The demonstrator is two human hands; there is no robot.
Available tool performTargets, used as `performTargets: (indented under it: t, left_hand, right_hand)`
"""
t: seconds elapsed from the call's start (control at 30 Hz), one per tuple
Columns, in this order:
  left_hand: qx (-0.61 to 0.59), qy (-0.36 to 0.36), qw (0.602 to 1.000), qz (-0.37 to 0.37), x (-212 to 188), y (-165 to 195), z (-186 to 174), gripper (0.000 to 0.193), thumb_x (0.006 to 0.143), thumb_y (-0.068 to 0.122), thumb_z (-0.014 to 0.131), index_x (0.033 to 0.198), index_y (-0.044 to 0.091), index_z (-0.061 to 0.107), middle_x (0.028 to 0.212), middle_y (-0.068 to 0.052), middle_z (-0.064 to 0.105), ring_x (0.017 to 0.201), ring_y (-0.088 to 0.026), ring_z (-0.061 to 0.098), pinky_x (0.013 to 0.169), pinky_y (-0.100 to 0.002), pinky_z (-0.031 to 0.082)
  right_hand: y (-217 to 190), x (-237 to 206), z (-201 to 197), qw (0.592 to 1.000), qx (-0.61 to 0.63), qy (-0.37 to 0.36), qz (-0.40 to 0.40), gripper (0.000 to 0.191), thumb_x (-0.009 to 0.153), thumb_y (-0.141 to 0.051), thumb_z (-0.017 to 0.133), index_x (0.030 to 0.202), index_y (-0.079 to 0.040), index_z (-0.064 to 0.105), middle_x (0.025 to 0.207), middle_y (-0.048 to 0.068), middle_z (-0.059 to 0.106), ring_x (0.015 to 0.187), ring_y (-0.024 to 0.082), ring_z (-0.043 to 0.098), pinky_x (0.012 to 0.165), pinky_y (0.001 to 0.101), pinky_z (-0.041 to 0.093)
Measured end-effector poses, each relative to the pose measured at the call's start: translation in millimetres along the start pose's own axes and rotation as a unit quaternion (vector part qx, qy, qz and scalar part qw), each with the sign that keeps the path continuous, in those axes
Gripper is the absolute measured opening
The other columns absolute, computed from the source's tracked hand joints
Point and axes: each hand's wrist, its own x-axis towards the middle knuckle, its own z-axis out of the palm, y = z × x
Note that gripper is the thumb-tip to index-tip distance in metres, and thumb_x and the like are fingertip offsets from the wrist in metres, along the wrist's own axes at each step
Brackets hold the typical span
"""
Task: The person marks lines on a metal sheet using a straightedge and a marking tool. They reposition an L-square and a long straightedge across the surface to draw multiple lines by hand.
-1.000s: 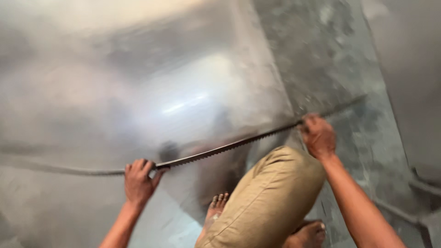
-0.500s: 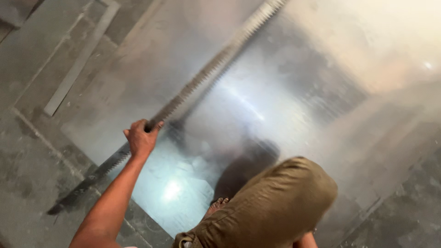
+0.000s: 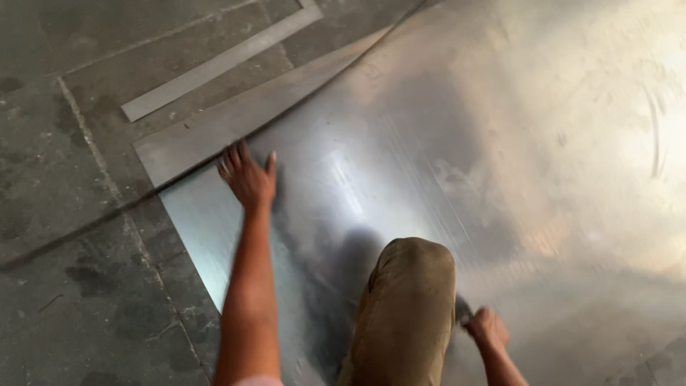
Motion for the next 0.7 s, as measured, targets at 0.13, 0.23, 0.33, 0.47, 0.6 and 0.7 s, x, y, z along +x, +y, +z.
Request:
performTargets:
  t: [0.13, 0.23, 0.33, 0.47, 0.6, 0.7]
  left_hand:
    - [0.074, 0.064, 0.979, -0.179, -108.8, -37.6, 26.5, 0.070, 0.106, 0.054, 0.052, 0.153, 0.003, 0.047, 0.159, -0.024, 0.043, 0.148, -0.044, 0.035, 0.117, -0.066, 0.020]
    - [0.009, 0.107, 0.983, -0.152, -132.5, -58.3, 47.8, 0.067, 0.108, 0.053, 0.048, 0.152, 0.002, 0.046, 0.159, -0.024, 0.043, 0.151, -0.046, 0.035, 0.125, -0.064, 0.023]
    - [0.031, 0.089, 0.982, -0.162, -112.0, -65.1, 58.8, 0.066, 0.106, 0.053, 0.048, 0.151, 0.004, 0.047, 0.157, -0.023, 0.043, 0.150, -0.044, 0.036, 0.124, -0.063, 0.025]
    - [0.054, 0.077, 0.982, -0.165, -96.5, -57.6, 51.1, 0.064, 0.108, 0.050, 0.047, 0.153, 0.004, 0.047, 0.158, -0.023, 0.045, 0.151, -0.044, 0.037, 0.124, -0.062, 0.026]
    - [0.068, 0.052, 0.983, -0.165, -105.4, -54.1, 43.1, 0.065, 0.108, 0.049, 0.047, 0.154, 0.003, 0.047, 0.158, -0.023, 0.045, 0.150, -0.044, 0.038, 0.124, -0.062, 0.027]
    - [0.058, 0.041, 0.981, -0.179, -102.6, -58.9, 44.8, 0.064, 0.107, 0.048, 0.047, 0.153, 0.004, 0.048, 0.158, -0.023, 0.045, 0.151, -0.044, 0.038, 0.124, -0.062, 0.027]
  right_hand:
    - [-143.9, 43.7, -109.4, 0.961, 0.077, 0.163, -0.209, 0.053, 0.082, -0.055, 0.079, 0.113, -0.013, 0.077, 0.110, 0.017, 0.076, 0.101, 0.041, 0.071, 0.082, 0.0489, 0.057]
    - [-284.8, 49.9, -203.0, 0.884, 0.129, 0.232, -0.385, 0.046, 0.087, -0.037, 0.076, 0.127, -0.015, 0.071, 0.108, 0.013, 0.077, 0.094, 0.033, 0.074, 0.079, 0.0449, 0.058]
    - [-448.0, 37.5, -289.3, 0.838, 0.088, 0.259, -0.471, 0.039, 0.092, -0.035, 0.074, 0.125, -0.015, 0.072, 0.117, 0.007, 0.073, 0.096, 0.032, 0.071, 0.084, 0.0445, 0.056]
    - [-601.7, 18.7, -360.5, 0.758, 0.036, 0.308, -0.574, 0.039, 0.087, -0.018, 0.078, 0.125, -0.011, 0.072, 0.126, 0.007, 0.070, 0.112, 0.032, 0.066, 0.091, 0.0443, 0.053]
    - [-647.3, 15.4, -376.9, 0.761, -0.081, 0.259, -0.589, 0.043, 0.082, -0.017, 0.083, 0.123, -0.012, 0.073, 0.127, 0.008, 0.068, 0.117, 0.033, 0.063, 0.098, 0.0478, 0.049]
    - [-654.9, 16.3, -386.2, 0.768, -0.171, 0.205, -0.582, 0.047, 0.084, -0.022, 0.082, 0.129, -0.014, 0.071, 0.134, 0.009, 0.065, 0.120, 0.033, 0.061, 0.101, 0.0479, 0.048]
